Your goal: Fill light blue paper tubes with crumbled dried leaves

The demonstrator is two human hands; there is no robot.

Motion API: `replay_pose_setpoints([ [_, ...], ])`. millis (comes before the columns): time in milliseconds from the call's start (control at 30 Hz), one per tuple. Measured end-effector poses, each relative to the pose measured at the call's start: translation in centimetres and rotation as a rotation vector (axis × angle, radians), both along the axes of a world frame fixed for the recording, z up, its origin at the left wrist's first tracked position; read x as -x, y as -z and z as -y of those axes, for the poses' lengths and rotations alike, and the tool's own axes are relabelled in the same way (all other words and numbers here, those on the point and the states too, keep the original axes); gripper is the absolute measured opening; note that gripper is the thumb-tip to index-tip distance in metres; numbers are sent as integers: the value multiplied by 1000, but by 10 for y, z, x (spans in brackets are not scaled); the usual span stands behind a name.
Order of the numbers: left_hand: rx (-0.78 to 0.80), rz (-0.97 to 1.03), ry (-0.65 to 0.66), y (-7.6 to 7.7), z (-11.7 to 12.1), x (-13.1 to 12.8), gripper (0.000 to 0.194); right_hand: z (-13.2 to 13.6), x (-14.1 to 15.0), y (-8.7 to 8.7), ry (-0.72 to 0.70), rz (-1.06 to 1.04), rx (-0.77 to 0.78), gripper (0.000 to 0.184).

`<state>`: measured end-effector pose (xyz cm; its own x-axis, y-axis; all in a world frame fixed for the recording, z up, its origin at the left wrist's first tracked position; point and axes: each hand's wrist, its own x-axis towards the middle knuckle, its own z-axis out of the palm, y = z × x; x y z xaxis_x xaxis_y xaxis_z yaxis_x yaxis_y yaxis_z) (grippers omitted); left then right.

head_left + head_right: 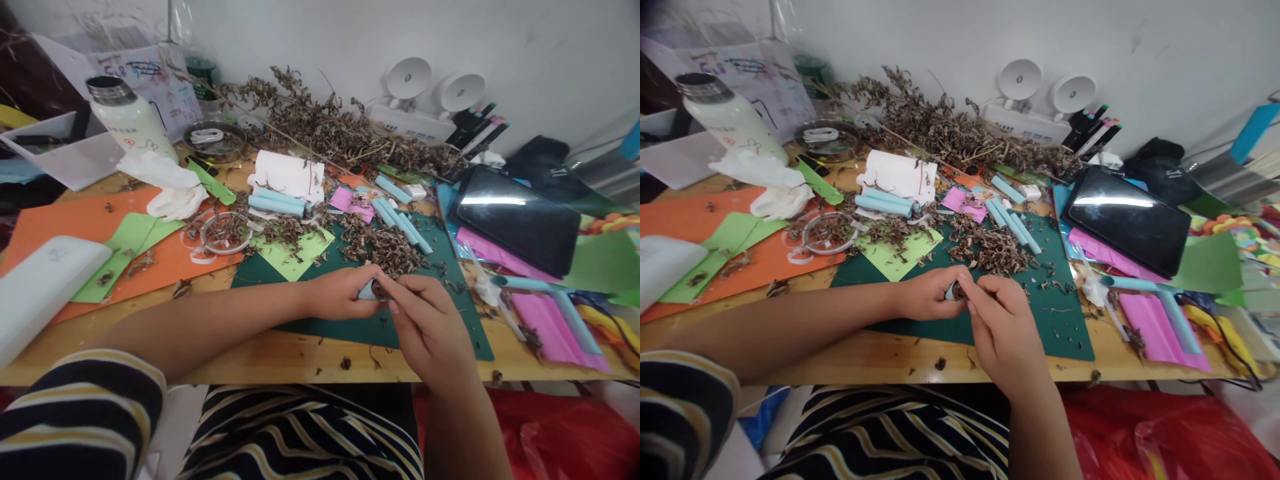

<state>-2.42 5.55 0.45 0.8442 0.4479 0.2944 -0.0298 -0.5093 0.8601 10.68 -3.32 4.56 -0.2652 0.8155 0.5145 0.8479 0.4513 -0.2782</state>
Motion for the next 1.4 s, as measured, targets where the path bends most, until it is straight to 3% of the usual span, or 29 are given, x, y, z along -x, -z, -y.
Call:
replay_pose_setpoints([
  [200,39,-66,2,-3,1,0,14,-2,-6,-9,144,-43,44,12],
  [300,42,-60,1,-3,1,0,14,-6,-3,-16,133,-24,24,1],
  [667,-12,-88,6,-2,-1,0,17,-18,4,-16,-44,89,62,17],
  [833,-30,-56,15,0,-1,0,15,-15,9,-13,59,18,51,4],
  [1033,-44,-99,-7,-1,0,-1,16,-17,13,-13,114,-187,115,7],
  [1300,-4,-70,14,-1,-1,0,19,-14,-5,-22,-83,229,228,13],
  [1400,22,-32,49,0,-1,-1,18,-15,0,-27,-55,321,327,15],
])
